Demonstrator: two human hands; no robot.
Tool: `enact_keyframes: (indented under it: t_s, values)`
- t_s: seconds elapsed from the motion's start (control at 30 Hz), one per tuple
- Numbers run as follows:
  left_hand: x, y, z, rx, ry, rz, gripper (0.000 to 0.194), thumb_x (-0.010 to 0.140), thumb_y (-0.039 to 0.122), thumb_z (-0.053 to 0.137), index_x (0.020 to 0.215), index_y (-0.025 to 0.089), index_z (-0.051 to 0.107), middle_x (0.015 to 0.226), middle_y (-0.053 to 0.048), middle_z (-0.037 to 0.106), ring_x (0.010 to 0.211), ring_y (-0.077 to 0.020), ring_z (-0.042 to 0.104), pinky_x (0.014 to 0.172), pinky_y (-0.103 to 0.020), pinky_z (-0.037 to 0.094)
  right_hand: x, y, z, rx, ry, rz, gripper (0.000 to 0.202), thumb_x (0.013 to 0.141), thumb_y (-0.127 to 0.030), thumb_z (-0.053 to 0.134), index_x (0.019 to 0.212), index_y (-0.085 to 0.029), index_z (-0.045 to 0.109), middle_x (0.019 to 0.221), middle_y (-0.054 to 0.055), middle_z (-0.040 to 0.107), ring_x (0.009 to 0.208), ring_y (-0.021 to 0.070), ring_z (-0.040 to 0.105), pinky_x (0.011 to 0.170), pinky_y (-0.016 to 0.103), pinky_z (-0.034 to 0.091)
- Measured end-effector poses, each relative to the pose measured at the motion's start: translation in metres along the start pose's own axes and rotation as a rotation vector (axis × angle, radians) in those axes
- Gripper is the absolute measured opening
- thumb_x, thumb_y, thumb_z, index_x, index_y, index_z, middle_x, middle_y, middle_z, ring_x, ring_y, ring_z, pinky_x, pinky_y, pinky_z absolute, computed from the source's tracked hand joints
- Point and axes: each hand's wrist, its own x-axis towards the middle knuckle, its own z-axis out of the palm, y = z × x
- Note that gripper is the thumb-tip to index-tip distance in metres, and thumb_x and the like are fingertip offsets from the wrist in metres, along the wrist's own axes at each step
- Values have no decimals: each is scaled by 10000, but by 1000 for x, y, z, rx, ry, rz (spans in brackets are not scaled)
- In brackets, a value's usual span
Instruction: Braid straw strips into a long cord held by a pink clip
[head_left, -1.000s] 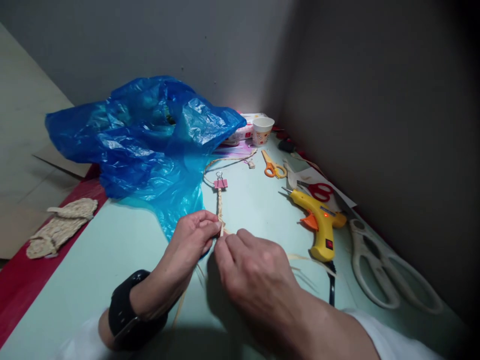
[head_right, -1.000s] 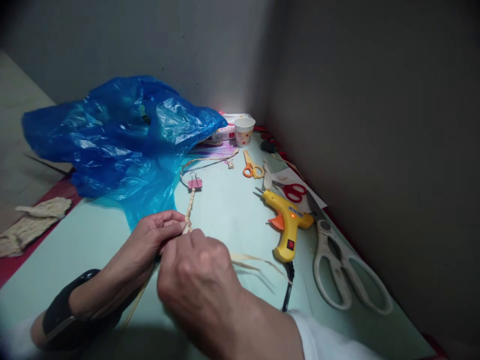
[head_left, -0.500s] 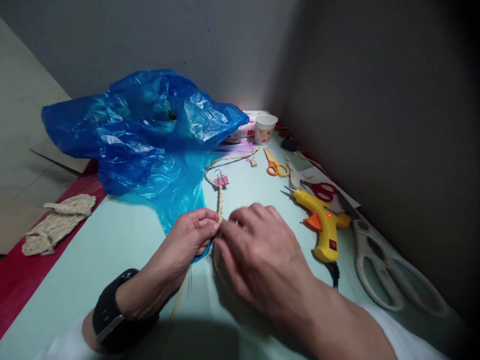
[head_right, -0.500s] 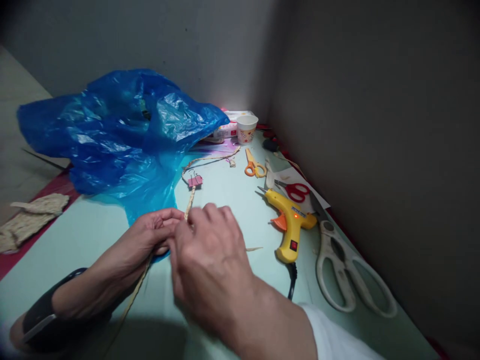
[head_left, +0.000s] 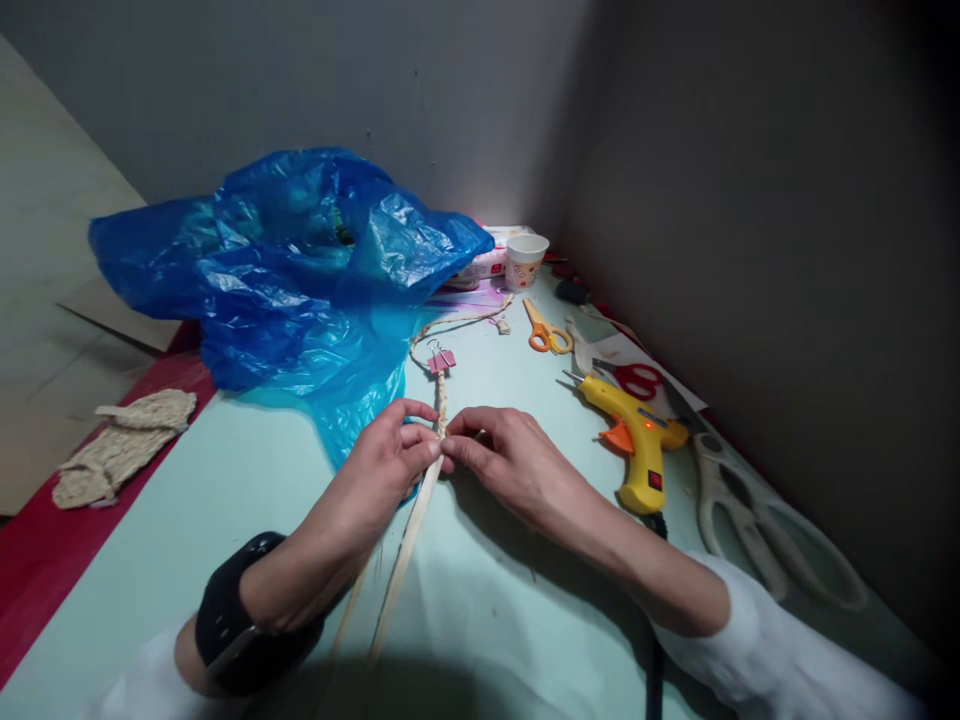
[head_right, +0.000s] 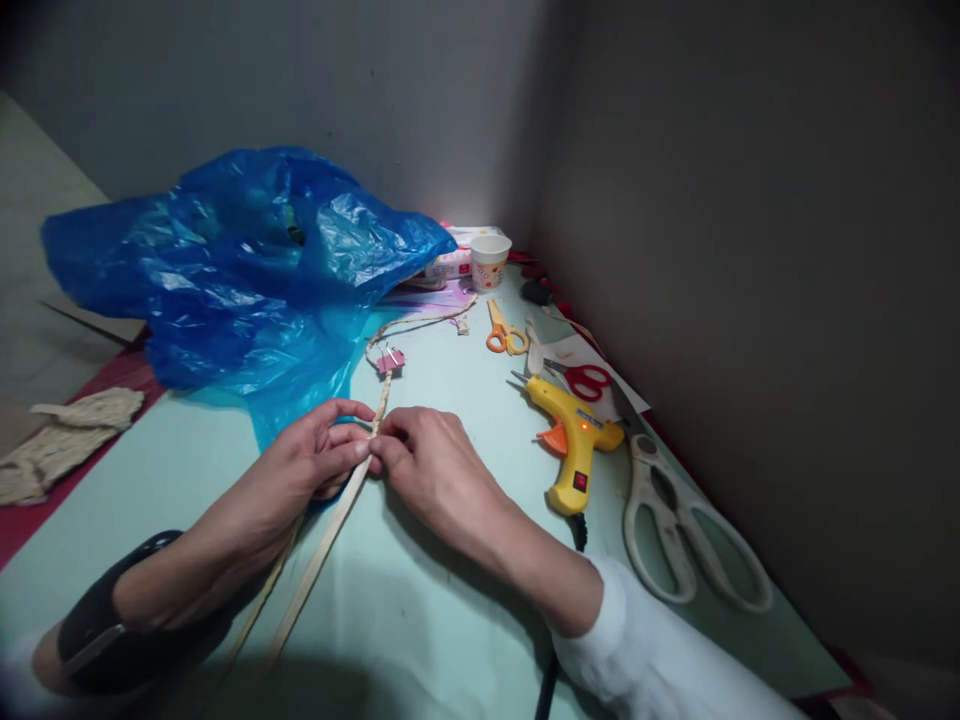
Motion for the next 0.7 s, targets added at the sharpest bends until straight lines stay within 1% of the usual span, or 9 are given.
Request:
enact_keyframes:
  t_s: [0.1, 0.17, 0.27, 0.33, 0.37, 0.43, 0.5, 0.6, 0.7]
  values:
    - [-2, -1, 0, 94, 1, 34, 192, 843, 229, 536, 1005, 237, 433, 714, 37, 609, 631, -117, 526, 596, -220, 364, 1, 2, 4, 107, 34, 44, 229, 853, -196, 506, 737, -142, 696, 701, 7, 680, 630, 104, 541, 603, 224, 353]
    - [-4, 0, 2, 282, 28, 100, 179, 859, 242, 510, 1021, 244, 434, 773, 9, 639, 747, -172, 581, 672, -268, 390, 1, 3, 7, 132, 80, 81, 222, 825, -199, 525, 731, -136, 717, 724, 25, 691, 654, 118, 564, 609, 223, 367]
    - [-10, 3, 4, 653, 92, 199, 190, 883, 240, 457, 1071, 232, 475, 796, -29, 660, 791, -232, 601, 697, -310, 363, -1, 2, 12, 120, 144, 124, 213, 785, -195, 543, 766, -128, 744, 726, 42, 697, 653, 126, 572, 607, 219, 380]
    - [-13, 6, 5, 800, 128, 228, 211, 886, 241, 442, 1084, 218, 509, 770, -48, 662, 760, -260, 604, 662, -318, 338, -2, 1, 13, 124, 153, 138, 225, 774, -198, 540, 774, -118, 751, 688, 41, 690, 627, 123, 557, 587, 214, 377]
    - [-14, 7, 5, 840, 142, 241, 195, 882, 240, 444, 1053, 216, 534, 753, -54, 661, 733, -267, 600, 639, -318, 323, -2, 1, 13, 128, 155, 139, 232, 773, -202, 537, 768, -115, 751, 668, 38, 683, 614, 120, 546, 575, 213, 372]
    - [-15, 8, 4, 888, 151, 265, 131, 874, 229, 449, 917, 223, 572, 729, -58, 658, 685, -261, 585, 608, -314, 296, -3, 2, 13, 140, 154, 134, 242, 771, -206, 529, 757, -114, 752, 631, 26, 665, 594, 111, 518, 559, 208, 361]
    - [-14, 8, 4, 903, 128, 278, 140, 875, 213, 436, 803, 229, 555, 725, -55, 654, 657, -243, 568, 598, -309, 288, -3, 3, 12, 161, 150, 134, 249, 769, -211, 524, 758, -118, 755, 603, 14, 645, 582, 102, 493, 551, 203, 354]
    - [-11, 8, 4, 874, 100, 271, 166, 894, 214, 394, 789, 232, 521, 730, -37, 636, 657, -220, 552, 608, -300, 306, -2, 6, 12, 176, 143, 146, 248, 751, -209, 522, 754, -114, 751, 585, 3, 619, 571, 95, 465, 531, 198, 337]
    - [-9, 8, 3, 799, 124, 230, 100, 881, 237, 427, 824, 241, 510, 698, 1, 599, 660, -206, 531, 615, -290, 318, -1, 7, 11, 181, 132, 170, 246, 735, -221, 527, 728, -95, 738, 571, 2, 587, 552, 90, 436, 505, 201, 311]
